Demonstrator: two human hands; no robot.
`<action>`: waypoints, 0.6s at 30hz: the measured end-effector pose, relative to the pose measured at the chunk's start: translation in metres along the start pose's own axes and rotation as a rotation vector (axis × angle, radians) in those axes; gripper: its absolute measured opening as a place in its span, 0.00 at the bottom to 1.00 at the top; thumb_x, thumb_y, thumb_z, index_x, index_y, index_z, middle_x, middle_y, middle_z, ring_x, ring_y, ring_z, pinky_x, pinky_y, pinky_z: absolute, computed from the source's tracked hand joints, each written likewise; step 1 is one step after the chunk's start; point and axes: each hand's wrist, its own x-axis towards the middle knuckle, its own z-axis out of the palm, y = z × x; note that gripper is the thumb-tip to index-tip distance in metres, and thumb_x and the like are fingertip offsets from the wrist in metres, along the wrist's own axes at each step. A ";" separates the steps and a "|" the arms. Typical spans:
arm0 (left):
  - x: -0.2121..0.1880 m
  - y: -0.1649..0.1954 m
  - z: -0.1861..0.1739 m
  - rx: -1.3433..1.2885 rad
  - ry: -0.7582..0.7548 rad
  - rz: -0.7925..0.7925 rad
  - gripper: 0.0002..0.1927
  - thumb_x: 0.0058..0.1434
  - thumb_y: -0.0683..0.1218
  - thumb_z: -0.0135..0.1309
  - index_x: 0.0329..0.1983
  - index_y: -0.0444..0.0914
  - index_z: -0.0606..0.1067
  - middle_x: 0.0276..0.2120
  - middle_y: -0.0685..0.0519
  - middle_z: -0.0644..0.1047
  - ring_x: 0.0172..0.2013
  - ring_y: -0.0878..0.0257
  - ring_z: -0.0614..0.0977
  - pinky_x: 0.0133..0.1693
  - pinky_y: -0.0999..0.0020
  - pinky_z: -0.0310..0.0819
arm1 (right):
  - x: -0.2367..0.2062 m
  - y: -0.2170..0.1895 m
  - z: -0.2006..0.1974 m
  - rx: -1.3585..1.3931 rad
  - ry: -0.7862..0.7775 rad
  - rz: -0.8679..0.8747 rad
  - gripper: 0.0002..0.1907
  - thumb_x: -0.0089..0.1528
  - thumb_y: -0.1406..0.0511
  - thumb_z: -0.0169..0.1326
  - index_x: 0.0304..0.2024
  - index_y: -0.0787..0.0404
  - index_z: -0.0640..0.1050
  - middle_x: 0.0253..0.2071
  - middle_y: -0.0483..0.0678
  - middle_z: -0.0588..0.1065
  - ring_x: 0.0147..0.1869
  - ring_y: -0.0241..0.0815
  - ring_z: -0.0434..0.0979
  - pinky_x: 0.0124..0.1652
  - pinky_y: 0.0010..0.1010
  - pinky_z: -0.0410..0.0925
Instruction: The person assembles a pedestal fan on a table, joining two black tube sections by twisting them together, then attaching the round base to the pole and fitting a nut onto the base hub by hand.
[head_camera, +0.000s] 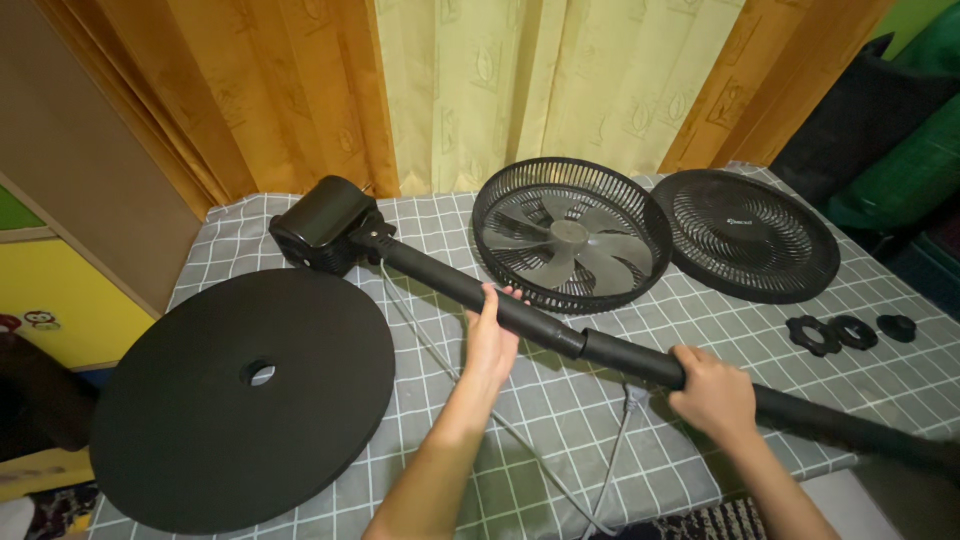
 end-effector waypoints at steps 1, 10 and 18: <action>0.001 0.000 0.000 -0.003 0.012 -0.008 0.23 0.67 0.52 0.53 0.59 0.43 0.58 0.50 0.47 0.72 0.51 0.53 0.77 0.55 0.49 0.73 | -0.002 -0.002 -0.001 -0.021 -0.030 0.022 0.23 0.45 0.63 0.60 0.45 0.50 0.78 0.41 0.48 0.80 0.41 0.56 0.82 0.41 0.47 0.74; 0.007 -0.007 -0.013 -0.015 0.017 0.005 0.26 0.65 0.43 0.54 0.64 0.47 0.59 0.54 0.45 0.70 0.57 0.51 0.75 0.62 0.53 0.68 | -0.011 -0.007 0.000 -0.032 -0.069 0.056 0.23 0.45 0.63 0.59 0.45 0.50 0.78 0.41 0.48 0.81 0.43 0.56 0.82 0.43 0.46 0.74; 0.008 -0.008 -0.016 0.043 -0.016 -0.015 0.29 0.63 0.37 0.54 0.63 0.47 0.57 0.55 0.45 0.71 0.59 0.48 0.75 0.60 0.46 0.70 | -0.006 -0.012 -0.005 -0.066 -0.207 0.116 0.23 0.47 0.63 0.57 0.47 0.49 0.80 0.40 0.51 0.82 0.43 0.56 0.83 0.46 0.46 0.75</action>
